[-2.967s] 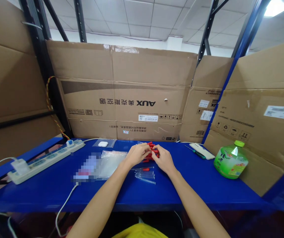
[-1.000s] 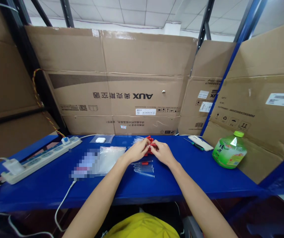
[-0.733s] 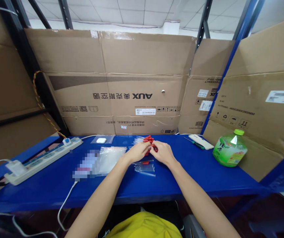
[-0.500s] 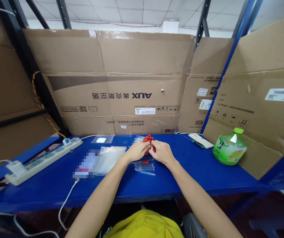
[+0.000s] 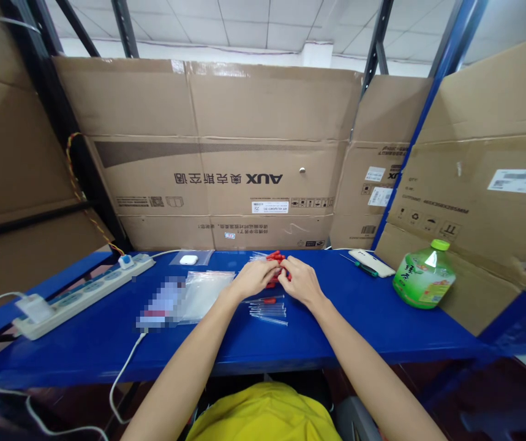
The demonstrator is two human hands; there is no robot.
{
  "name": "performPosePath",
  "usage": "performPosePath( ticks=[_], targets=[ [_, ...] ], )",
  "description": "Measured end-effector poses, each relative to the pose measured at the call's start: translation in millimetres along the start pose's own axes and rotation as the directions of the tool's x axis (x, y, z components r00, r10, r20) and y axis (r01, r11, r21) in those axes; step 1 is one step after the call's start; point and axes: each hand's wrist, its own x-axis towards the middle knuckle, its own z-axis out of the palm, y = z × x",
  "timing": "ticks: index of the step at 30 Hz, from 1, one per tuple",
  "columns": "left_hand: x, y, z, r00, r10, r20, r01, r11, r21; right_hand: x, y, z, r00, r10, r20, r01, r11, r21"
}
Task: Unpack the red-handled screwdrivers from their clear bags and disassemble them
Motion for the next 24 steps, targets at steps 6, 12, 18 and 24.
performPosePath(
  ticks=[6, 12, 18, 24],
  targets=[
    [-1, -3, -2.0, 0.995, -0.031, -0.094, 0.035, 0.999, 0.036, -1, 7, -1, 0.996, 0.09, 0.013, -0.09, 0.98, 0.179],
    [-1, 2, -3.2, 0.996, -0.057, -0.067, 0.061, 0.996, 0.058, -1, 8, 5, 0.991, 0.133, 0.016, -0.134, 0.981, 0.141],
    [1, 2, 2.6, 0.996, -0.089, 0.001, 0.089, 0.993, 0.083, -1, 9, 7, 0.996, 0.084, -0.005, -0.082, 0.989, 0.12],
    [3, 1, 4.4, 0.998, -0.054, 0.013, 0.053, 0.995, 0.086, -2, 9, 10, 0.998, 0.062, 0.014, -0.063, 0.998, 0.031]
  ],
)
